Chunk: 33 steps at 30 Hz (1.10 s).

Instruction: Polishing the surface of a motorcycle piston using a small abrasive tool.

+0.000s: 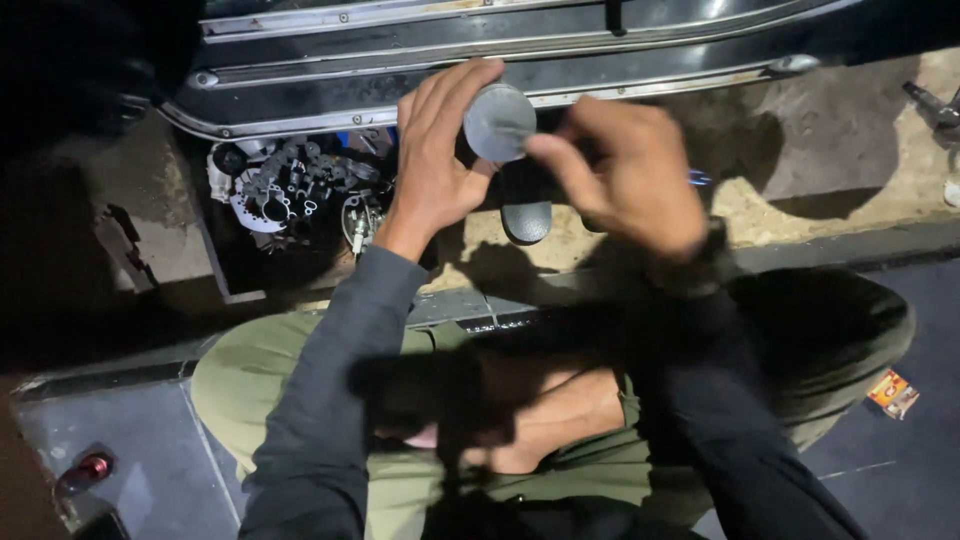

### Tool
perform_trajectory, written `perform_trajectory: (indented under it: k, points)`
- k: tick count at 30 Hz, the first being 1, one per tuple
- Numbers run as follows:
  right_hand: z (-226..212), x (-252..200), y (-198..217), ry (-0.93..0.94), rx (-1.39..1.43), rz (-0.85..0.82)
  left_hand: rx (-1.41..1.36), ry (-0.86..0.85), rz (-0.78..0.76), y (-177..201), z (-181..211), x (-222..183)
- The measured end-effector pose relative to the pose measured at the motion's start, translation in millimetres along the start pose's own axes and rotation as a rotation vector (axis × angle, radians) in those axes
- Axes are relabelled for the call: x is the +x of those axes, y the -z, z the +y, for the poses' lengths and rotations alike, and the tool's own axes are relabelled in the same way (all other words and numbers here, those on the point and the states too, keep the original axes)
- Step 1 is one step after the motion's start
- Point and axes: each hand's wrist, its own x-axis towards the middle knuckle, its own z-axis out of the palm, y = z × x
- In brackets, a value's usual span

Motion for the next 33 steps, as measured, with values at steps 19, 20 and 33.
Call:
perform_trajectory:
  k: [19, 20, 33]
  points:
    - [-17.7, -117.8, 42.0, -0.243, 0.255, 0.129, -0.072, -0.24, 0.241, 8.9, 84.0, -92.7]
    - [-13.5, -128.2, 36.7, -0.244, 0.322, 0.097, -0.107, -0.196, 0.227, 9.1, 91.9, -102.0]
    - [-34.2, -169.4, 5.1, 0.026, 0.083, 0.088, -0.116, -0.014, 0.167, -6.7, 111.3, -151.4]
